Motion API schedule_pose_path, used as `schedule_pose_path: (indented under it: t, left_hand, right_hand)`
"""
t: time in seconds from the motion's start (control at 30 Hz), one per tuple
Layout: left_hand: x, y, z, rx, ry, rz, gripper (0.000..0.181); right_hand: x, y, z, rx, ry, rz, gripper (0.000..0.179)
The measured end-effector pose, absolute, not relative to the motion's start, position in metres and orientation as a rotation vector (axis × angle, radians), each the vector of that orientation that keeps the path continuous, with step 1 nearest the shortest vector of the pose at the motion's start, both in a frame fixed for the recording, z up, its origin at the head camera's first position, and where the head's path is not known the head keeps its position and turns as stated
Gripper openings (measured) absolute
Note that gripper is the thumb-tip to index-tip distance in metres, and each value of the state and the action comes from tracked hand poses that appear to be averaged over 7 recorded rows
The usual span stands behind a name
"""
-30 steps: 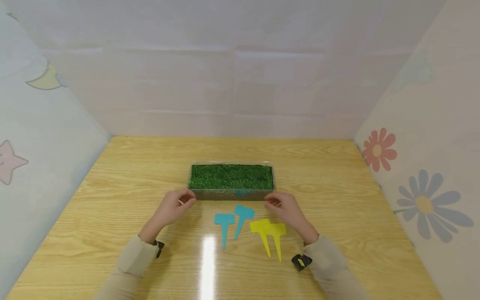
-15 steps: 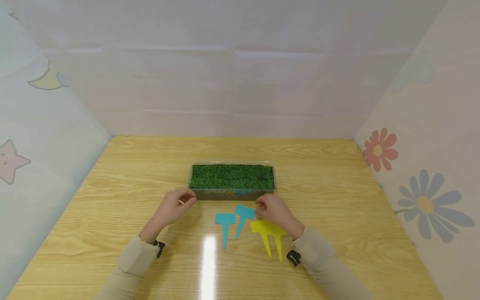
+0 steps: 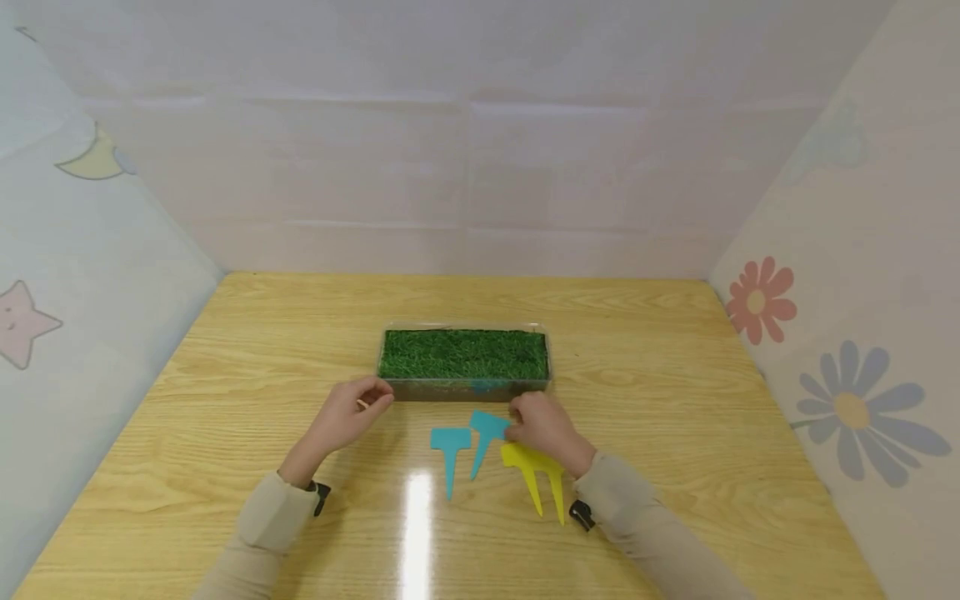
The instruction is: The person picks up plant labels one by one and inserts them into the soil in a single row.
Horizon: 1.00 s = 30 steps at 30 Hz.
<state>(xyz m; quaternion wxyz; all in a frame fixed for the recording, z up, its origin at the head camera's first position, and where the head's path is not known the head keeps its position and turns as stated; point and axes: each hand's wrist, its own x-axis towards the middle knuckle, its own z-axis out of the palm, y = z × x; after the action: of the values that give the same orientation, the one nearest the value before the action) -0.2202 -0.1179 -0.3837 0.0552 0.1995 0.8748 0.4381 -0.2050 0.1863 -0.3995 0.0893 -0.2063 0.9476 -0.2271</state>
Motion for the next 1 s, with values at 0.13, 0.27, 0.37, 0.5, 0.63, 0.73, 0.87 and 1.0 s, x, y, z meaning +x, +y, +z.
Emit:
schedule_pose_path:
  t: [0.13,0.27,0.37,0.5,0.63,0.73,0.87,1.0]
  left_hand:
    - [-0.221,-0.117,-0.383,0.623,2.658,1.334,0.012]
    - [-0.221,-0.117,-0.383,0.639,2.659,1.334,0.012]
    - [-0.221,-0.118,-0.384,0.644,2.659,1.330,0.011]
    - [-0.221,-0.118,-0.383,0.645,2.654,1.323,0.013]
    - [-0.221,-0.119,-0.381,0.639,2.642,1.315,0.015]
    - [-0.221,-0.119,-0.382,0.637,2.642,1.311,0.016]
    - [-0.220,-0.120,-0.382,0.635,2.641,1.314,0.016]
    - [-0.220,-0.120,-0.383,0.635,2.633,1.319,0.016]
  right_hand:
    - [-0.206,0.184,-0.400,-0.624,2.830,-0.635,0.017]
    - [-0.207,0.181,-0.401,-0.599,2.830,-0.588,0.024]
    - [-0.207,0.179,-0.403,-0.563,2.825,-0.554,0.024]
    - [-0.207,0.176,-0.404,-0.528,2.823,-0.528,0.020]
    - [-0.207,0.174,-0.405,-0.515,2.832,-0.508,0.019]
    - [-0.206,0.173,-0.406,-0.503,2.832,-0.517,0.018]
    - [-0.205,0.171,-0.406,-0.483,2.824,-0.522,0.015]
    - [-0.205,0.169,-0.405,-0.476,2.824,-0.497,0.014]
